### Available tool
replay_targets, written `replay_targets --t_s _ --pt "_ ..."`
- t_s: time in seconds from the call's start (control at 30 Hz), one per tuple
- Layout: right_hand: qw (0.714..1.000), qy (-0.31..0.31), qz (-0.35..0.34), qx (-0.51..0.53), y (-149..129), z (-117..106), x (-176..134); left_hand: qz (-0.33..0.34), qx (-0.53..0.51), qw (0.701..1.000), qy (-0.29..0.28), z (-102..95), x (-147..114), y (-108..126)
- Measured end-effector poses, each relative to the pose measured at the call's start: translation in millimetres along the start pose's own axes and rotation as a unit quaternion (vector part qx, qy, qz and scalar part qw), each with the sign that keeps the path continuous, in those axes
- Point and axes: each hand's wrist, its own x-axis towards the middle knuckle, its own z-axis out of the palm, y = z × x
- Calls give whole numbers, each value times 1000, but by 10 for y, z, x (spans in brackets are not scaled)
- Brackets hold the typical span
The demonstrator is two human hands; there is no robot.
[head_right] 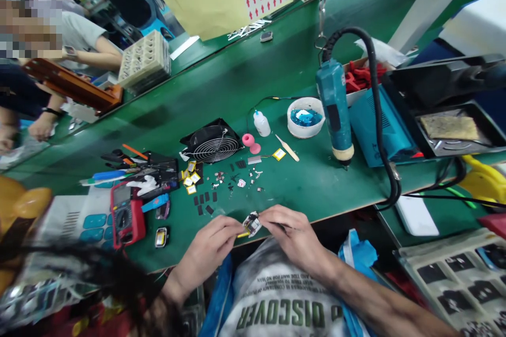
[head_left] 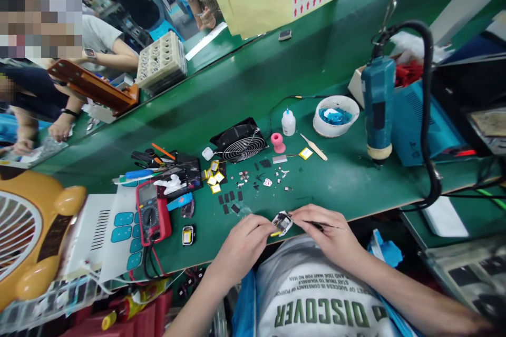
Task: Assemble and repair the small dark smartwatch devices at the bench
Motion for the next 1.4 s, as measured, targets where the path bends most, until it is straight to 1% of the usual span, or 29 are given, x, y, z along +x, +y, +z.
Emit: replay_targets --t_s 0.07,0.1,0.17,0.23,0.3,0.37,0.43,0.53,0.6,0.67,0.8,0.87,1.03,1.17,1.3,1.4 --pt "1000 -2 -1 6 0 11 8 -18 -64 998 24 25 91 -21" --pt "1000 -1 -1 9 2 15 10 -49 -106 992 39 65 144 -32" --pt "1000 0 0 12 7 20 14 -134 -188 970 71 188 245 -48" --pt "1000 2 3 12 11 19 18 -203 -232 947 93 334 317 -55" --pt "1000 1 9 10 11 12 23 -235 -233 937 110 456 343 -59" --pt "1000 5 15 8 6 5 28 -254 -222 933 125 527 322 -63" --pt "1000 11 21 6 2 3 32 -273 -215 927 141 546 269 -65" --pt "999 20 32 2 10 10 35 -290 -206 922 155 517 176 -51" --pt "999 18 29 1 22 17 34 -287 -200 924 156 487 133 -27" --pt "1000 13 13 1 34 22 32 -277 -195 929 150 462 115 -1" --pt "996 -25 -79 -29 42 28 16 -252 -178 942 137 442 126 35" --pt "994 -32 -94 -40 38 42 2 -231 -152 952 134 447 134 40" --pt "1000 5 -25 -10 15 77 0 -192 -107 965 142 451 141 31" --pt "1000 12 -7 8 -6 60 41 -156 -89 974 140 392 182 -21" --pt "1000 15 5 25 -12 41 64 -111 -88 982 121 322 248 -85" --pt "999 16 15 36 -12 33 76 -91 -87 986 111 299 279 -88"
